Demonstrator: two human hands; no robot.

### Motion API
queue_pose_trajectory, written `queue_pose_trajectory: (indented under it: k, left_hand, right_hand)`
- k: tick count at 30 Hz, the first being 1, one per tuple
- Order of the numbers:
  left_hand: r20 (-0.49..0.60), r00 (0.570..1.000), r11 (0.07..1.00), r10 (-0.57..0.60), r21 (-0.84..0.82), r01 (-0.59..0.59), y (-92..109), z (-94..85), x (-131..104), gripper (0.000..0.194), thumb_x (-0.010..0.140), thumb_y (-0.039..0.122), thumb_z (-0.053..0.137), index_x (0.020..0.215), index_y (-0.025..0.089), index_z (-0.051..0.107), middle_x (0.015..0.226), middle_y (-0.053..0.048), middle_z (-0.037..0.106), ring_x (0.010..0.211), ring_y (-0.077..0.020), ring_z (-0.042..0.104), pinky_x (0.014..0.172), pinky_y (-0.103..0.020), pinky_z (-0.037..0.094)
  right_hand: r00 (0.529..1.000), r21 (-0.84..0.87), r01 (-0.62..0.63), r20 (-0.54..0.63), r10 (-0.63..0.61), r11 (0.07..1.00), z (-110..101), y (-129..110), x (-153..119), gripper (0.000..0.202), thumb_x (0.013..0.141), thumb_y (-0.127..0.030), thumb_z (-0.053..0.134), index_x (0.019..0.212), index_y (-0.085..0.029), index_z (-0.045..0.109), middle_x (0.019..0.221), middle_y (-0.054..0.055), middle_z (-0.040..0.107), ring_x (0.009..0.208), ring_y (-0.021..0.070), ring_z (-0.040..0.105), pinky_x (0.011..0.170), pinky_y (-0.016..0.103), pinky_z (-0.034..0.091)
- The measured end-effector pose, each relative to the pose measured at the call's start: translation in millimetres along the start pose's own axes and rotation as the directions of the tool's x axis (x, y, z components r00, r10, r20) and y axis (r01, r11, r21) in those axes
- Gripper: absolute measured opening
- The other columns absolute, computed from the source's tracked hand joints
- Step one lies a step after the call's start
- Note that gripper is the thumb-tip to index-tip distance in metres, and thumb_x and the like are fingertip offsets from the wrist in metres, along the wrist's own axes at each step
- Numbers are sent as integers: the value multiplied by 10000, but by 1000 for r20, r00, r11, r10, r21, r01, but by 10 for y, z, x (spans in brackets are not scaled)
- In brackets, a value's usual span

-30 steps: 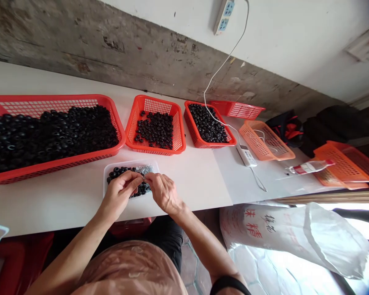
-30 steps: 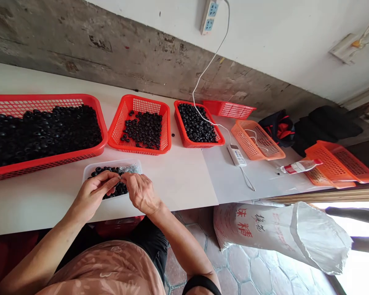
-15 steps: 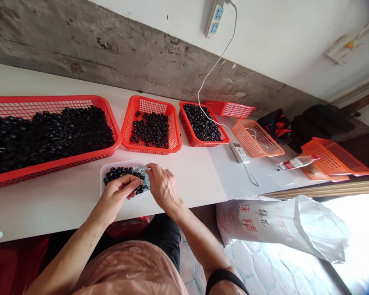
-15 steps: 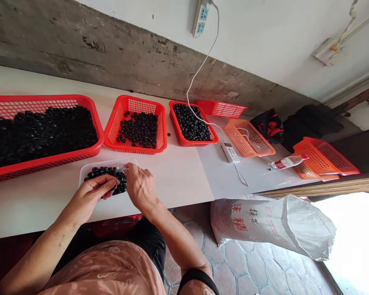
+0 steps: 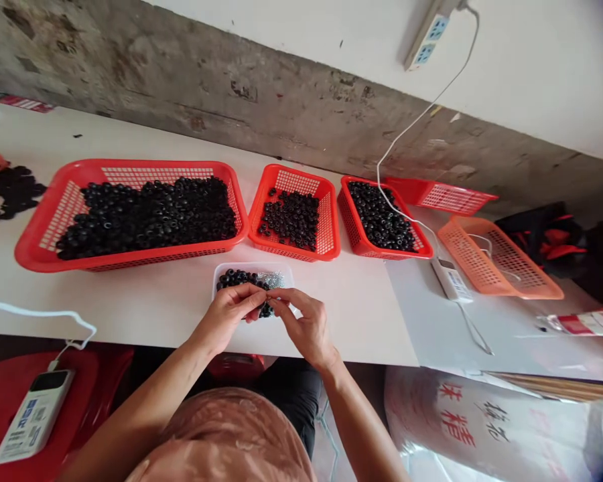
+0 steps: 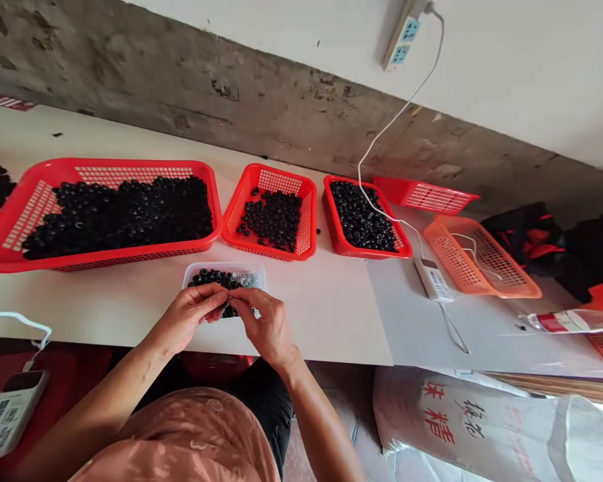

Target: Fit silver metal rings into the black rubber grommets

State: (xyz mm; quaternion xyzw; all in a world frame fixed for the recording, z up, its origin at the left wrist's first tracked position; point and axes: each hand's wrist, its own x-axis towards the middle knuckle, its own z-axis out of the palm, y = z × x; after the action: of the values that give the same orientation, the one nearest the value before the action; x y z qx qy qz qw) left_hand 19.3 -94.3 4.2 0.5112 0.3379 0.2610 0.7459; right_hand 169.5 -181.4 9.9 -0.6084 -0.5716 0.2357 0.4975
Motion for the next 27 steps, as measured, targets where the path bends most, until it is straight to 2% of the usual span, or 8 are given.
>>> queue_pose_trajectory:
  k: [5, 9, 14, 19, 22, 24, 27]
  left_hand:
    - [14, 999, 999, 41, 31, -41, -10, -42, -60, 258, 794, 345, 747, 982, 172, 779, 862, -60, 674, 742, -155, 590, 679, -276, 502]
    - [-27, 997, 996, 77, 48, -75, -78, -73, -75, 410, 800, 255, 736, 1207, 216, 697, 977, -59, 679, 838, -168, 634, 779, -306, 554]
    - [-15, 983, 970, 185, 165, -180, -125, -70, -82, 474, 828, 207, 707, 1292, 227, 613, 963, -31, 668, 837, -144, 647, 792, -277, 564]
    - [48, 930, 833, 365, 428, -349, -107, -58, -116, 503, 871, 155, 648, 1360, 233, 557, 973, -32, 691, 858, -152, 671, 836, -294, 574]
    - [60, 903, 778, 425, 485, -399, -107, -57, -123, 517, 878, 147, 637, 1378, 236, 539, 994, -37, 696, 879, -159, 683, 859, -305, 579]
    - [33, 905, 801, 423, 453, -391, -110, -58, -120, 521, 873, 159, 653, 1375, 232, 533, 974, -32, 691, 857, -153, 685, 853, -299, 581]
    - [-15, 936, 884, 351, 336, -326, -99, -65, -109, 508, 860, 200, 699, 1345, 221, 549, 958, -31, 695, 860, -155, 687, 854, -296, 573]
  right_hand:
    - [984, 95, -127, -112, 137, 987, 40, 73, 1, 180, 944, -326, 619, 1000, -232, 761, 823, 21, 734, 656, 147, 634, 683, 285, 536]
    - [985, 81, -122, -116, 131, 989, 32, 81, -3, 162, 936, -299, 625, 990, -238, 765, 840, 23, 735, 693, 158, 646, 699, 290, 529]
    - [998, -8, -21, -65, 20, 1000, 22, 19, -1, 182, 967, -261, 575, 1023, -242, 748, 938, 45, 746, 794, 179, 684, 741, 301, 534]
    - [989, -149, 150, 31, -147, 977, 28, 15, 24, 224, 1018, -231, 501, 1061, -242, 720, 1010, 59, 747, 933, 186, 695, 836, 319, 509]
    - [963, -285, 270, 84, -256, 920, 31, 64, 31, 240, 1029, -202, 476, 1106, -228, 701, 1056, 70, 743, 963, 184, 689, 883, 335, 474]
    - [944, -359, 329, 111, -310, 874, 23, 103, 26, 273, 1031, -162, 445, 1146, -218, 685, 1078, 77, 737, 957, 184, 686, 898, 350, 456]
    - [902, -453, 427, 153, -403, 783, -5, 135, 11, 360, 1023, -101, 376, 1241, -200, 646, 1115, 97, 724, 949, 192, 677, 918, 382, 440]
